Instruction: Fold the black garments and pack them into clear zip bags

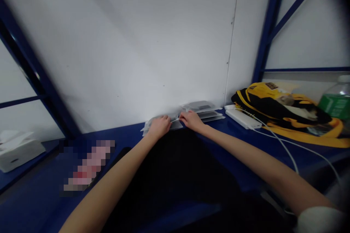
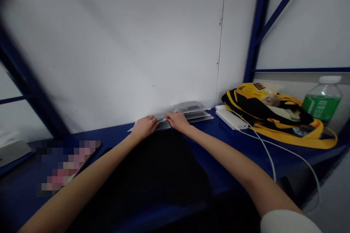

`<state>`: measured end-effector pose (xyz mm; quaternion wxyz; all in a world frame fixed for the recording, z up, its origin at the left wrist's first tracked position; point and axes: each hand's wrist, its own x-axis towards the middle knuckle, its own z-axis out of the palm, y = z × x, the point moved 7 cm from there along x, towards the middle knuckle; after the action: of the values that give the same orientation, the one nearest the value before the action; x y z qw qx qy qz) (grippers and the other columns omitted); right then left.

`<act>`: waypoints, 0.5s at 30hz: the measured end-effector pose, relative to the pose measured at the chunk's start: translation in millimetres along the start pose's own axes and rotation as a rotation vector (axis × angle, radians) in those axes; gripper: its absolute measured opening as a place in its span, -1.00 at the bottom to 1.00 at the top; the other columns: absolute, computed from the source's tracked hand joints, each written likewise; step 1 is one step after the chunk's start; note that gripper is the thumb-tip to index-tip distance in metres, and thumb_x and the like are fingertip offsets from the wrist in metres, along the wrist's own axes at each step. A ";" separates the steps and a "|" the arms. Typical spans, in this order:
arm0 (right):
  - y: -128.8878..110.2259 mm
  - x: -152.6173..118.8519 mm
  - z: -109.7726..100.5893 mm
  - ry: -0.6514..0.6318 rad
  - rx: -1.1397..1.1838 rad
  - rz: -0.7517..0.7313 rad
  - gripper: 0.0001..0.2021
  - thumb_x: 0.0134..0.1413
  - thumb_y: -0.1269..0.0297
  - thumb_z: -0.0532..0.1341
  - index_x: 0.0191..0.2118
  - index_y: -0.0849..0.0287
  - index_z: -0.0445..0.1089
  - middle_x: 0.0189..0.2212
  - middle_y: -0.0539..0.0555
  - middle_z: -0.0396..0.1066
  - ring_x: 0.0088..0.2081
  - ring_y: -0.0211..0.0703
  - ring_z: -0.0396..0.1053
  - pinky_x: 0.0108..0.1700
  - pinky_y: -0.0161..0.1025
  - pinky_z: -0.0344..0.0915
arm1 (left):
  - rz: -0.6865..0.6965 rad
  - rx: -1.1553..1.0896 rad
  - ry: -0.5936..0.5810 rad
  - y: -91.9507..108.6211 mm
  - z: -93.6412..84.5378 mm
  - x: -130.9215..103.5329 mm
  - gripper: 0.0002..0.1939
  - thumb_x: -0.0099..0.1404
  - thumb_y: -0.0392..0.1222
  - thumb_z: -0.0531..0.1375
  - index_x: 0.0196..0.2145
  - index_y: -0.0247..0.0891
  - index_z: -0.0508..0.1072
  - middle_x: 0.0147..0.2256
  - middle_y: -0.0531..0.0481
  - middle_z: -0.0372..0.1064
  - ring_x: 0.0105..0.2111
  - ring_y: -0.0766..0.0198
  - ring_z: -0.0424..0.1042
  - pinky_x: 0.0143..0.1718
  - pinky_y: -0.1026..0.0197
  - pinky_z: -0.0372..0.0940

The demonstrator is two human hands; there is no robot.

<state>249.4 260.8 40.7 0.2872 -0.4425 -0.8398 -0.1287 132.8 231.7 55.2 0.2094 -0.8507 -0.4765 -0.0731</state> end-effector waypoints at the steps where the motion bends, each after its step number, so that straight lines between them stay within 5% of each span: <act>1: 0.6 0.1 0.0 0.003 0.000 0.007 -0.88 0.10 0.35 0.08 -0.30 0.22 0.34 -0.41 0.04 0.43 -0.40 -0.25 0.30 -0.14 -0.27 0.05 | 0.014 -0.003 0.009 3.8 -1.2 1.4 -0.72 0.32 -0.14 -0.11 -0.21 -0.29 0.32 -0.22 -0.15 0.33 -0.19 0.11 0.33 -0.28 0.14 0.23; 9: 0.7 -1.2 -3.3 0.022 0.007 0.078 -0.88 0.07 0.35 0.10 -0.32 0.21 0.36 -0.44 0.02 0.44 -0.43 -0.24 0.27 -0.23 -0.30 0.08 | 0.036 -0.020 0.065 20.4 -3.1 14.2 -0.73 0.35 -0.19 -0.18 -0.17 -0.28 0.25 -0.19 -0.12 0.27 -0.16 0.17 0.29 -0.30 0.21 0.23; 15: -2.3 -1.2 -5.3 0.000 -0.004 0.055 -0.87 0.08 0.35 0.06 -0.33 0.19 0.34 -0.46 0.01 0.42 -0.43 -0.25 0.27 -0.18 -0.29 0.05 | 0.082 -0.002 0.033 12.8 0.3 10.3 -0.75 0.33 -0.20 -0.15 -0.19 -0.30 0.26 -0.18 -0.15 0.25 -0.16 0.15 0.27 -0.28 0.18 0.24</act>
<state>250.0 256.2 44.3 0.2897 -0.4661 -0.8270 -0.1222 149.1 234.0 54.6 0.2190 -0.8684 -0.4378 -0.0789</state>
